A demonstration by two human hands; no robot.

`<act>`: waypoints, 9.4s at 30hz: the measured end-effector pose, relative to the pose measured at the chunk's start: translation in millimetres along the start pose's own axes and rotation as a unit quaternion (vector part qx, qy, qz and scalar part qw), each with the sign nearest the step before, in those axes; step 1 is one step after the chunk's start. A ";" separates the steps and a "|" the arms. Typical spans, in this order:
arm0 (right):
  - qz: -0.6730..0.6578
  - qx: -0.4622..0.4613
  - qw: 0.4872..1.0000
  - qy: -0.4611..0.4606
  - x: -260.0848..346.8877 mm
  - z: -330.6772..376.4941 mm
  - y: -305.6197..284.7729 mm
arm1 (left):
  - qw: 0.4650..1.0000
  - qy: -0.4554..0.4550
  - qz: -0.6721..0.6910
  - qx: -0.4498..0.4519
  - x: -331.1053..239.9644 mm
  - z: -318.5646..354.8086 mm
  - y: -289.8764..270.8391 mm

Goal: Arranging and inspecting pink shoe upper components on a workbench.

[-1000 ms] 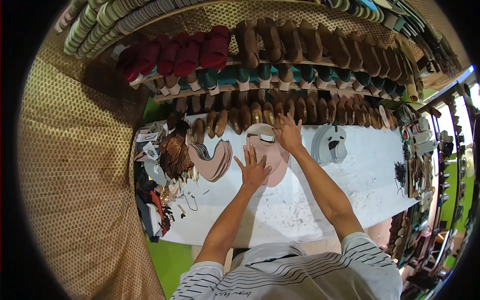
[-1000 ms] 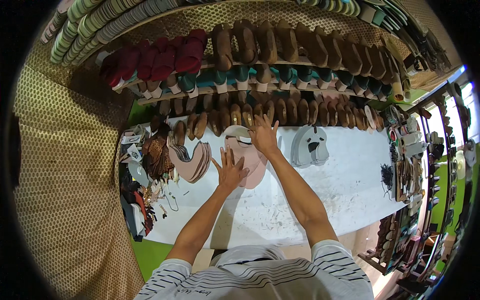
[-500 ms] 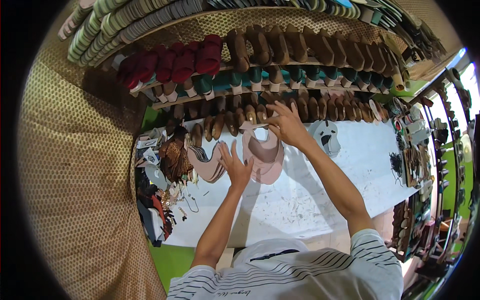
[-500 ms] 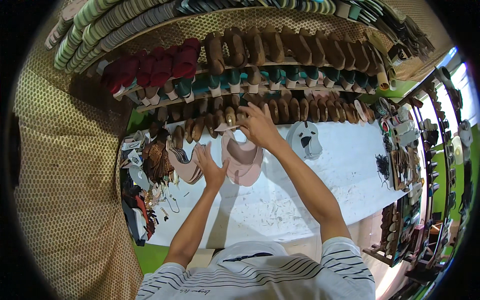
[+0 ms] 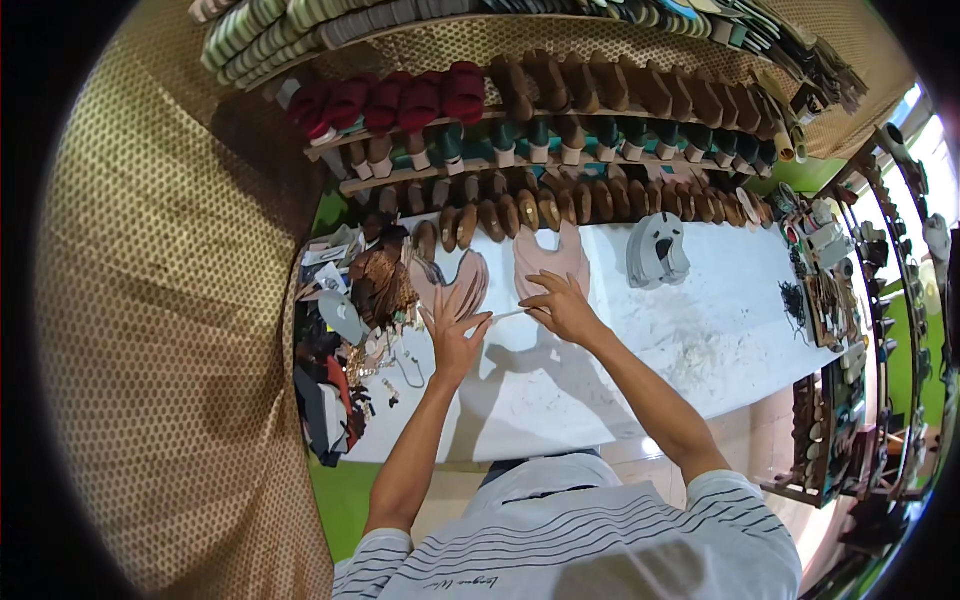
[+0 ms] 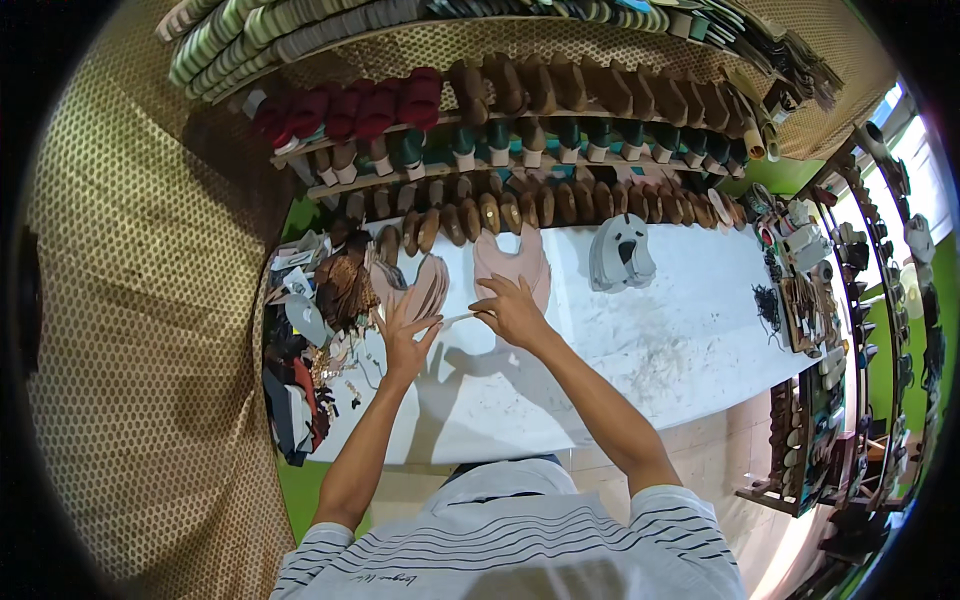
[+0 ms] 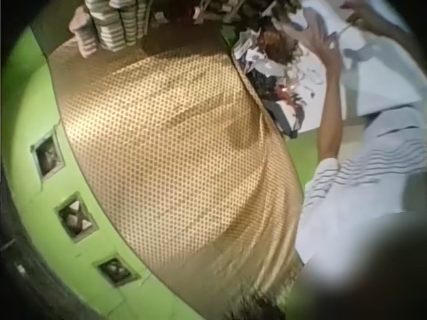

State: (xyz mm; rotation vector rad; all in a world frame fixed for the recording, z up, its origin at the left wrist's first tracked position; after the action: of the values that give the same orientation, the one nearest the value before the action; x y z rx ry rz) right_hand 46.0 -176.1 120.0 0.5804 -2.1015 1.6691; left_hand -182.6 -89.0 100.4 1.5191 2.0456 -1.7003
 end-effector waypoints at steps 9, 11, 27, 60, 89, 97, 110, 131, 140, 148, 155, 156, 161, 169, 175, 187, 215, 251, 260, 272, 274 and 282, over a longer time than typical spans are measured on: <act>0.036 0.020 0.999 0.007 25.8 129.2 146.6 | 0.990 0.010 -0.095 0.104 69.4 172.0 33.6; 0.038 0.026 0.999 0.024 35.8 159.5 159.4 | 0.991 0.008 -0.082 0.104 69.2 204.3 39.0; 0.163 0.118 0.963 0.178 31.1 177.3 180.2 | 0.981 -0.100 -0.144 0.083 64.3 213.9 27.2; -0.143 -0.033 0.987 0.063 97.5 74.9 115.5 | 0.927 -0.253 0.250 -0.116 11.5 97.1 -61.5; 0.083 0.044 0.979 0.179 10.5 220.6 143.0 | 0.971 -0.224 -0.033 0.075 65.3 183.2 36.3; 0.082 0.053 0.976 0.193 19.8 208.4 135.1 | 0.963 -0.251 -0.055 0.077 67.0 180.1 25.9; 0.034 0.019 0.993 0.116 34.9 146.4 155.7 | 0.983 -0.017 -0.144 0.109 75.6 154.6 45.7; 0.029 0.092 0.994 0.053 77.8 76.6 218.8 | 0.985 -0.094 -0.090 0.112 91.7 161.0 24.9; 0.020 0.071 0.993 0.087 81.6 83.7 225.9 | 0.983 -0.103 -0.105 0.111 111.3 158.5 20.4; 0.024 0.067 0.990 0.119 86.9 68.5 220.7 | 0.984 -0.111 -0.101 0.100 120.8 150.7 12.7; 0.078 0.011 0.996 0.041 90.7 61.3 245.6 | 0.983 -0.127 -0.091 0.099 117.2 154.5 9.2; 0.077 0.012 0.996 0.039 90.6 61.1 249.2 | 0.983 -0.125 -0.089 0.099 117.5 156.4 9.0; 0.155 -0.032 0.984 -0.080 88.4 64.7 259.2 | 0.984 -0.125 -0.078 0.099 117.9 158.1 8.7; 0.014 -0.102 0.987 0.122 82.0 58.6 235.3 | 0.985 -0.106 -0.073 0.112 120.5 156.4 10.9; -0.001 -0.098 0.985 0.145 74.3 54.5 232.0 | 0.982 -0.069 -0.087 0.153 109.6 157.2 14.0; 0.022 -0.063 0.986 0.152 72.3 48.1 242.4 | 0.976 -0.068 -0.095 0.183 110.7 157.2 15.9; 0.058 -0.046 0.989 0.131 68.3 74.5 212.5 | 0.967 -0.008 -0.161 0.200 113.3 144.2 22.5; 0.121 -0.052 0.983 0.126 69.4 84.6 214.1 | 0.963 0.012 -0.157 0.220 105.6 155.8 34.1; 0.116 -0.039 0.981 0.148 66.8 86.0 216.9 | 0.971 0.003 -0.116 0.210 97.0 151.3 28.4; 0.111 -0.046 0.982 0.147 72.5 84.0 215.1 | 0.966 -0.001 -0.120 0.231 100.3 157.5 31.4; 0.101 -0.043 0.982 0.153 71.9 85.0 217.2 | 0.965 -0.012 -0.112 0.236 99.0 156.4 31.9; 0.093 -0.024 0.981 0.170 70.7 84.7 223.3 | 0.963 -0.025 -0.108 0.247 95.0 152.4 29.7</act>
State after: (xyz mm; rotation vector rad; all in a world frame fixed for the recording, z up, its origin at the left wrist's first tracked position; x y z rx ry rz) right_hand -139.0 -218.7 -41.2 0.0738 -1.9837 1.6700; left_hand -285.5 -152.2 -35.8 1.3719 1.9119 -2.4500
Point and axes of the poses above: each hand's wrist, its own z-axis away from the middle knuckle, its own y-axis out of the palm, x = y × z, the point moved 2 cm from there along -z, towards the middle knuckle, and after that the axes turned 4 degrees about -x, right-handed, at the moved point
